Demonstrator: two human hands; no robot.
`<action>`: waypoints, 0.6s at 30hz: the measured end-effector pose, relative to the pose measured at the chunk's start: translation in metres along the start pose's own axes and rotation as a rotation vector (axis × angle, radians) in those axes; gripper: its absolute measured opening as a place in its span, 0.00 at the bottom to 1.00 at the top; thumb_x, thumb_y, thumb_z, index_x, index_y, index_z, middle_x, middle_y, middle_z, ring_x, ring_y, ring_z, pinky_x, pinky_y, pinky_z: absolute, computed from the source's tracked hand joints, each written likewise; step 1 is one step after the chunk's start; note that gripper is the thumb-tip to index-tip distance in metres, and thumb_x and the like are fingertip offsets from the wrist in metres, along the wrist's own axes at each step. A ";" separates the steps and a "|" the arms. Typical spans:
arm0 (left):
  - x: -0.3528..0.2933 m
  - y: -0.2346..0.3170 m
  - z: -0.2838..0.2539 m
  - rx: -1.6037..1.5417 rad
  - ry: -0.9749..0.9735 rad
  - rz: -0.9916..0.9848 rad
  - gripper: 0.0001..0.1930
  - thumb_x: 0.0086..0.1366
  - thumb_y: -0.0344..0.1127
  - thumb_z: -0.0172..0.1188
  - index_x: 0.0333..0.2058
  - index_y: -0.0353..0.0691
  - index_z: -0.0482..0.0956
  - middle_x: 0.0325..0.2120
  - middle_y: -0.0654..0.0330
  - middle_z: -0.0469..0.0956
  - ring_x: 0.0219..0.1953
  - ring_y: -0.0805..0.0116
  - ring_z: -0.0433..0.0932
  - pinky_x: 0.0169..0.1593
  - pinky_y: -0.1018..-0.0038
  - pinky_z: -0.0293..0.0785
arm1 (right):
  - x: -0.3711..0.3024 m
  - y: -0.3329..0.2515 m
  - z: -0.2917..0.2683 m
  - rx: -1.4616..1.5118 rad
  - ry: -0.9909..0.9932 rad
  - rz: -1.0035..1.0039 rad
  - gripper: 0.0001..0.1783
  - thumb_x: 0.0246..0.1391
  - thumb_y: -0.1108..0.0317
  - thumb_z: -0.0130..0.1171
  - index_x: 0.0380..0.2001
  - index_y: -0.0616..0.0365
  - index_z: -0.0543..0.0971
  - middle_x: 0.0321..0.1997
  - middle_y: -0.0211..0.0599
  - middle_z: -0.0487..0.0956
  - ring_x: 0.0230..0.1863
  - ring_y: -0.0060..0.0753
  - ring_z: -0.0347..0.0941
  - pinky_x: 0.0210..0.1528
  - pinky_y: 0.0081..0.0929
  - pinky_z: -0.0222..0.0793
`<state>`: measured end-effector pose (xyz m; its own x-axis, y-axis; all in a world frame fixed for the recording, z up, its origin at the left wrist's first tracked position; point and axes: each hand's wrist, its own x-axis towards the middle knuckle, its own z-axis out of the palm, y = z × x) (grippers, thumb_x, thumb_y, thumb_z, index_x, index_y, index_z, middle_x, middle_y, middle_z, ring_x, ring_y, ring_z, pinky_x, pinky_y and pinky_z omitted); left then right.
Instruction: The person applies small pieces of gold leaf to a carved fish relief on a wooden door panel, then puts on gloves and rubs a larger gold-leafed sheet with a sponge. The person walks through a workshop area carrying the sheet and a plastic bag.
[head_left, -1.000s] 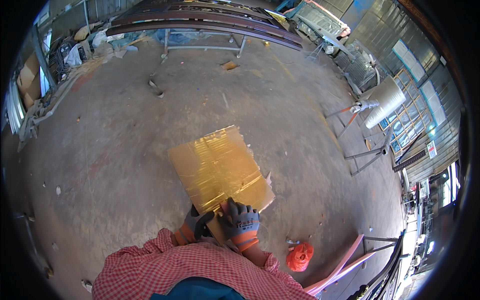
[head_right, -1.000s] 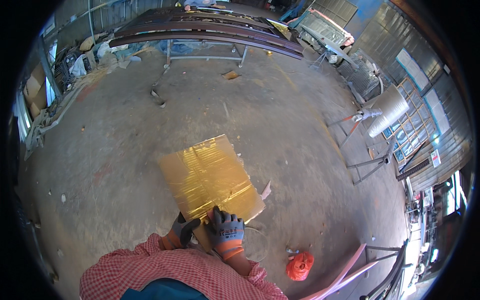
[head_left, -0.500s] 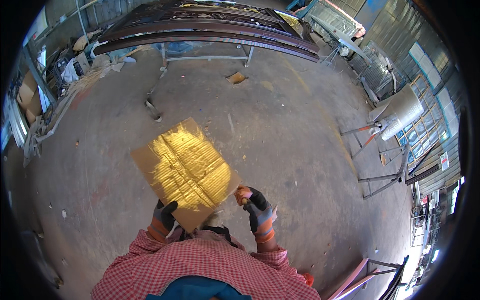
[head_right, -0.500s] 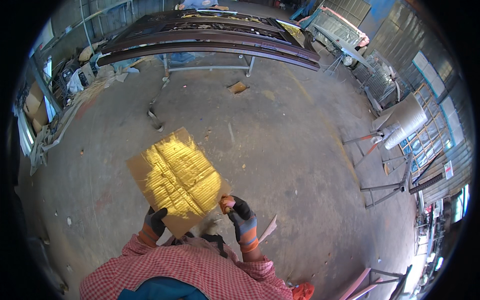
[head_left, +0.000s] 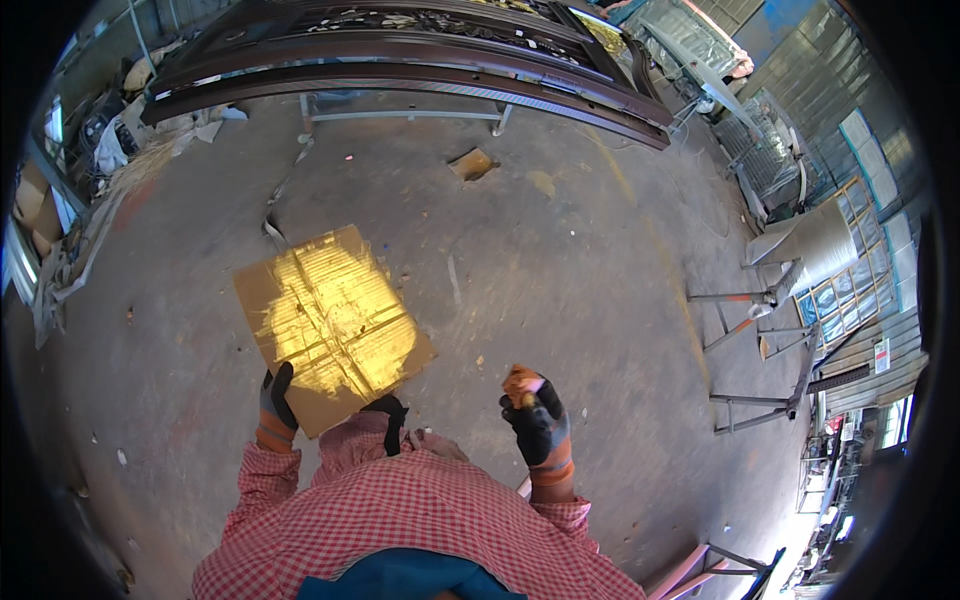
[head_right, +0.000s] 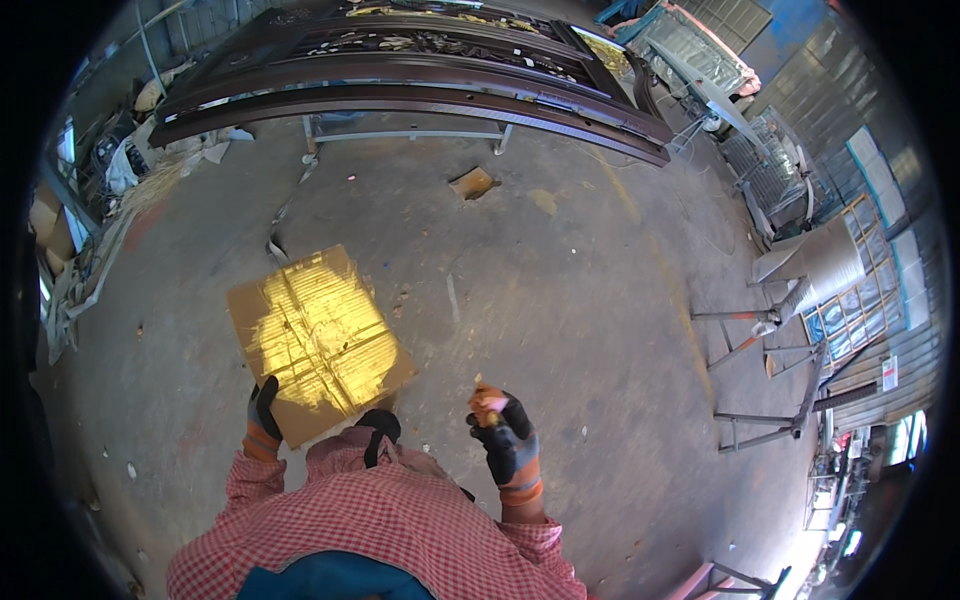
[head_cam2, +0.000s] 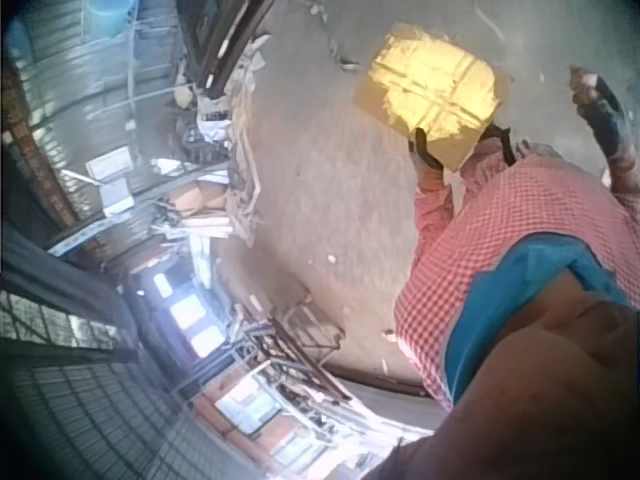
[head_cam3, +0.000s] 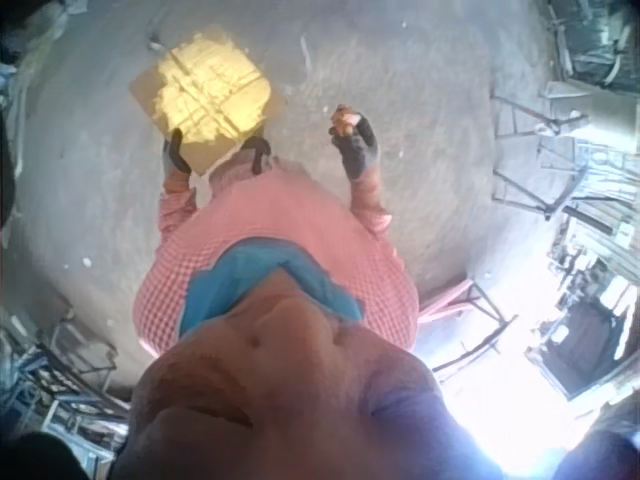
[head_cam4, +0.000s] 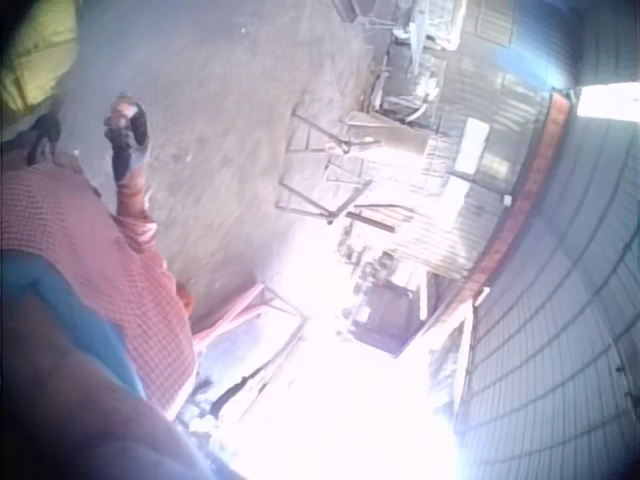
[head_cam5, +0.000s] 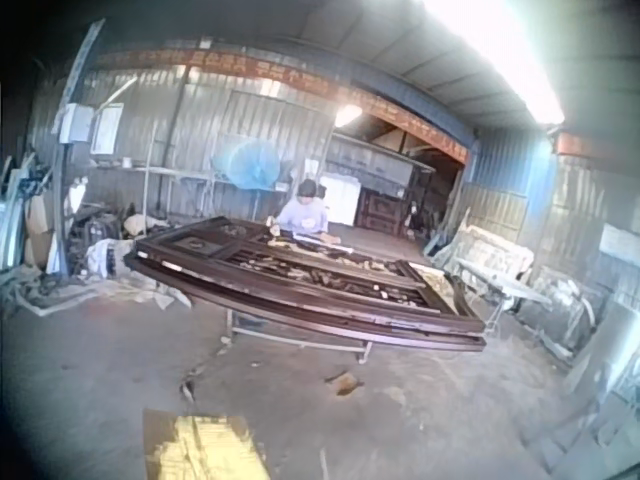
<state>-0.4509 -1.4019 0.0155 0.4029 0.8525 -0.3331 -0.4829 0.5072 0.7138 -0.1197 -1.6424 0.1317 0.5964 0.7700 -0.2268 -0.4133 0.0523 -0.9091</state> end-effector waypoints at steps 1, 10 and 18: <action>0.027 0.009 0.008 0.022 -0.028 0.012 0.28 0.70 0.38 0.58 0.65 0.35 0.66 0.56 0.51 0.76 0.53 0.53 0.80 0.55 0.60 0.80 | 0.020 -0.007 -0.001 0.030 0.054 -0.008 0.18 0.68 0.63 0.56 0.57 0.56 0.75 0.53 0.35 0.80 0.45 0.32 0.80 0.45 0.27 0.76; 0.213 0.070 0.060 -0.069 -0.054 -0.023 0.33 0.59 0.33 0.55 0.65 0.33 0.66 0.57 0.48 0.75 0.56 0.48 0.77 0.61 0.54 0.76 | 0.151 -0.050 -0.046 0.071 0.239 -0.053 0.18 0.73 0.64 0.45 0.57 0.66 0.72 0.43 0.40 0.82 0.33 0.26 0.76 0.31 0.23 0.74; 0.339 0.069 0.193 -0.273 -0.061 0.129 0.35 0.68 0.52 0.57 0.68 0.40 0.64 0.64 0.51 0.70 0.63 0.49 0.70 0.68 0.53 0.65 | 0.345 -0.090 -0.107 0.128 0.044 -0.138 0.26 0.70 0.54 0.53 0.63 0.58 0.69 0.52 0.38 0.77 0.43 0.29 0.71 0.43 0.30 0.69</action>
<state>-0.1974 -1.1022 0.0706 0.3666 0.9070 -0.2072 -0.7205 0.4177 0.5536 0.1965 -1.4494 0.0979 0.6815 0.7218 -0.1207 -0.4084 0.2383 -0.8811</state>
